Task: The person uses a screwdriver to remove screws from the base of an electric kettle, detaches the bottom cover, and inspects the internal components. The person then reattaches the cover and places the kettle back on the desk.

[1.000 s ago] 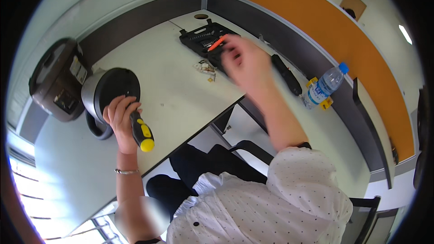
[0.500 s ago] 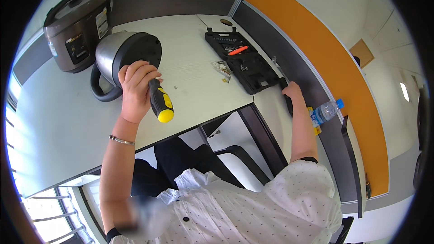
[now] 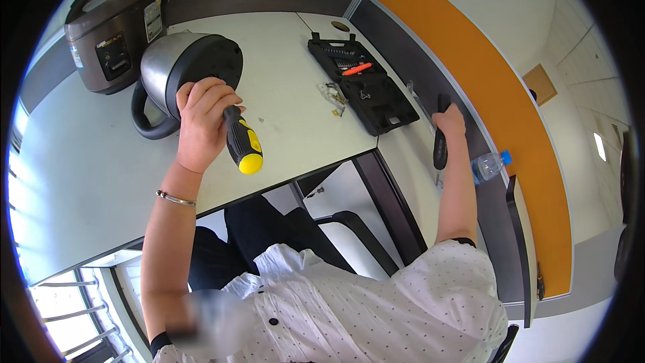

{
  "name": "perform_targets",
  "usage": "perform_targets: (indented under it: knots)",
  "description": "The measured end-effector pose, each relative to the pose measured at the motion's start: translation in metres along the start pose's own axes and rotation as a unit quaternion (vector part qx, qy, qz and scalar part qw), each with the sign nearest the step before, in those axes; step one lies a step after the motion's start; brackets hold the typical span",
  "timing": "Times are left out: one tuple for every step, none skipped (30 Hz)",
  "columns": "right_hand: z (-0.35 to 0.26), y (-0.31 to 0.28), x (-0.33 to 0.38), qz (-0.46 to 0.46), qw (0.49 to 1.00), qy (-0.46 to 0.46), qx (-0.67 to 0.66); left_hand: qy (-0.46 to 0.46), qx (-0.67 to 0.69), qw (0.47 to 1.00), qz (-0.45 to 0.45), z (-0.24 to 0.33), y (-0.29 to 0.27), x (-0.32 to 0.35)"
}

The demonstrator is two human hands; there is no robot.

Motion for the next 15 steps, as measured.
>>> perform_targets:
  knots:
    - [-0.006, -0.011, 0.005, 0.010, 1.000, -0.011, -0.007, 0.000, 0.002, 1.000, -0.005, 0.000, 0.001, 0.001]
    - [-0.006, -0.026, 0.010, 0.024, 0.999, -0.019, -0.011, 0.002, 0.009, 1.000, -0.008, 0.002, 0.003, 0.000]
    - [-0.013, -0.032, 0.013, 0.021, 0.999, -0.035, -0.021, 0.002, 0.005, 1.000, -0.014, 0.001, 0.002, 0.001]
    - [-0.019, -0.037, 0.015, 0.019, 0.998, -0.050, -0.030, 0.003, 0.004, 1.000, -0.018, 0.000, 0.001, 0.002]
    - [-0.025, -0.043, 0.019, 0.016, 0.997, -0.066, -0.040, 0.004, 0.004, 1.000, -0.021, -0.001, 0.001, 0.003]
    - [-0.034, -0.053, 0.027, 0.028, 0.995, -0.080, -0.049, 0.004, 0.004, 1.000, -0.022, -0.002, 0.000, 0.003]
    - [-0.039, -0.058, 0.031, 0.044, 0.990, -0.115, -0.072, 0.003, 0.005, 1.000, -0.023, -0.002, -0.001, 0.003]
    - [-0.042, -0.063, 0.035, 0.061, 0.983, -0.149, -0.094, 0.004, 0.009, 1.000, -0.023, -0.003, 0.000, 0.003]
    - [-0.045, -0.065, 0.038, 0.077, 0.973, -0.182, -0.116, 0.004, 0.012, 1.000, -0.023, -0.003, 0.000, 0.004]
    - [-0.049, -0.065, 0.040, 0.111, 0.960, -0.240, -0.092, 0.004, 0.012, 1.000, -0.024, -0.003, 0.000, 0.004]
    - [-0.052, -0.066, 0.043, 0.145, 0.942, -0.297, -0.067, 0.005, 0.013, 1.000, -0.023, -0.003, 0.000, 0.004]
    - [-0.056, -0.066, 0.045, 0.178, 0.918, -0.351, -0.042, 0.005, 0.013, 1.000, -0.023, -0.003, 0.000, 0.003]
    - [-0.059, -0.062, 0.045, 0.173, 0.908, -0.376, -0.069, 0.004, 0.013, 1.000, -0.023, -0.003, -0.001, 0.004]
    - [-0.060, -0.053, 0.044, 0.168, 0.896, -0.400, -0.096, 0.004, 0.012, 1.000, -0.024, -0.004, -0.001, 0.004]
    - [-0.060, -0.046, 0.044, 0.163, 0.883, -0.423, -0.120, 0.003, 0.014, 1.000, -0.024, -0.003, -0.001, 0.004]
Point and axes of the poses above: each hand's wrist, its own x-axis away from the middle knuckle, its own y-axis out of the palm, z = x × y, the point moved 1 cm from there along -x, towards the middle knuckle, and after that the axes turned 5 degrees about -x, right-handed, at the moved point
